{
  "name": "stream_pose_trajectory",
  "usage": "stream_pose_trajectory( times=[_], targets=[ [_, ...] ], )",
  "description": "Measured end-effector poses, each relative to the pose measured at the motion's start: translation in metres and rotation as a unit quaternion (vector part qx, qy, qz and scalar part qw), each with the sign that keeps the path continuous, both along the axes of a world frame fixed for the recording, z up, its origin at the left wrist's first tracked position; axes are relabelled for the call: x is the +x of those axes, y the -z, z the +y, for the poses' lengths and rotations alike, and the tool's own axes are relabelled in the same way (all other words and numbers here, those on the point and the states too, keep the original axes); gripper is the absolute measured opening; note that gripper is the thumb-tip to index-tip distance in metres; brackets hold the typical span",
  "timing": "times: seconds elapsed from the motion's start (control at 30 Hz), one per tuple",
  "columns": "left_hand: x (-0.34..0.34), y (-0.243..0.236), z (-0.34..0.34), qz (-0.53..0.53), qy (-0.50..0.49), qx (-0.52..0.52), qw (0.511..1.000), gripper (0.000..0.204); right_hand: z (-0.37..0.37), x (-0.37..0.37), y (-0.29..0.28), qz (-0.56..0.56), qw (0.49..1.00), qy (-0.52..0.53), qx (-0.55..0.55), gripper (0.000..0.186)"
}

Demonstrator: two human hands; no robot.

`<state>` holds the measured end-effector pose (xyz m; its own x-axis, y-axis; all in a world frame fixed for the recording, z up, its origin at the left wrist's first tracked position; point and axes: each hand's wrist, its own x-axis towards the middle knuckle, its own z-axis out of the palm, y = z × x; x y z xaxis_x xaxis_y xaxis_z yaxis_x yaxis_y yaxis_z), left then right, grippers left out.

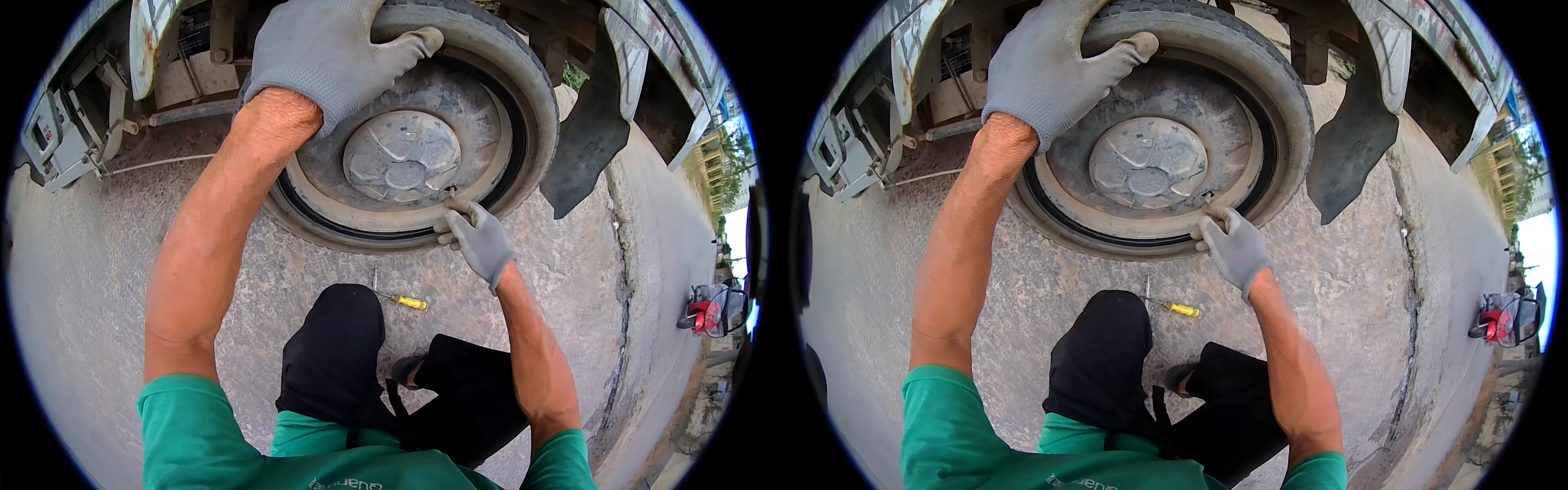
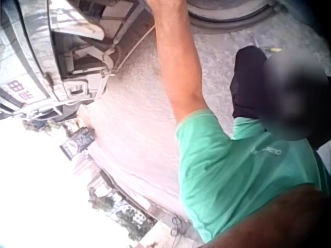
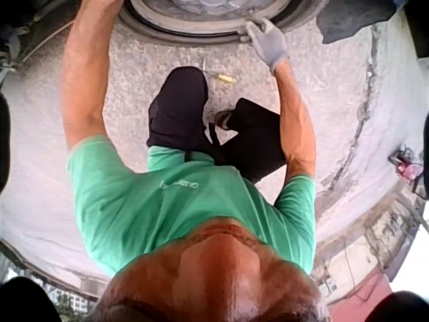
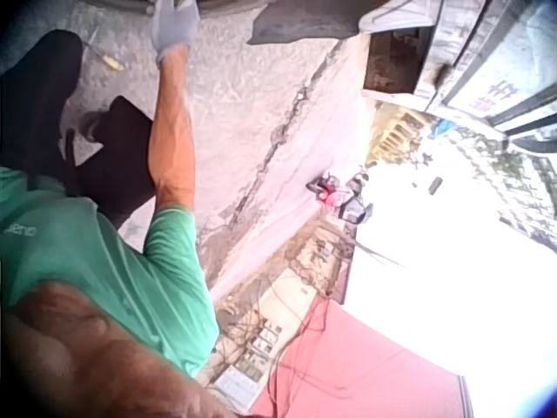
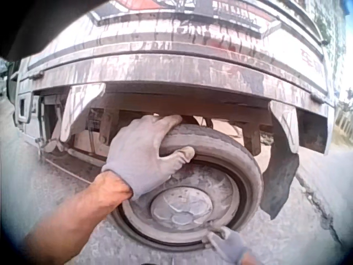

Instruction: The person uses a tire iron and a screwdriver to pry the tire bead off the rim of a three-wheeled vehicle. They work around the circumference of the wheel, gradually separating the tire from the rim until it is fully detached.

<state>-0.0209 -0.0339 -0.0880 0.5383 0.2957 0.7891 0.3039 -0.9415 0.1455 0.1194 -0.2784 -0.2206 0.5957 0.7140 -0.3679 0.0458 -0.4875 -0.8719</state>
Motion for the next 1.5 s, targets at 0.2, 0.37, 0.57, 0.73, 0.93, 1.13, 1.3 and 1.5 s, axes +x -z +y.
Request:
stream_pose_trajectory(
  times=[0.2, 0.37, 0.57, 0.73, 0.93, 1.13, 1.3, 1.5],
  targets=[
    [0.018, -0.019, -0.005, 0.054, 0.041, 0.001, 0.998, 0.051, 0.006, -0.011, 0.018, 0.023, 0.999, -0.033, -0.002, 0.049],
    [0.044, -0.026, -0.011, 0.069, 0.123, 0.030, 0.990, 0.042, 0.015, -0.026, 0.026, 0.108, 0.993, -0.041, 0.009, 0.050],
    [0.077, -0.018, -0.023, 0.069, 0.172, 0.065, 0.980, 0.037, 0.019, -0.026, 0.026, 0.254, 0.965, 0.033, 0.057, 0.050],
    [0.063, -0.024, -0.015, 0.066, 0.149, 0.082, 0.983, 0.036, 0.033, -0.034, 0.010, 0.170, 0.982, 0.055, 0.057, 0.044],
    [0.059, -0.023, -0.028, 0.061, 0.105, 0.086, 0.989, 0.035, 0.023, -0.019, 0.005, 0.145, 0.986, 0.076, 0.007, 0.048],
    [0.072, -0.017, -0.015, 0.056, 0.142, 0.067, 0.986, 0.034, 0.038, -0.022, 0.001, 0.187, 0.979, 0.062, -0.047, 0.054],
    [0.067, -0.018, -0.015, 0.051, 0.153, 0.052, 0.985, 0.034, 0.035, -0.020, -0.008, 0.103, 0.991, 0.074, -0.034, 0.055],
    [0.068, -0.015, -0.013, 0.011, 0.151, 0.091, 0.984, 0.035, 0.036, -0.023, -0.008, 0.142, 0.984, 0.054, -0.093, 0.056]
  ],
)
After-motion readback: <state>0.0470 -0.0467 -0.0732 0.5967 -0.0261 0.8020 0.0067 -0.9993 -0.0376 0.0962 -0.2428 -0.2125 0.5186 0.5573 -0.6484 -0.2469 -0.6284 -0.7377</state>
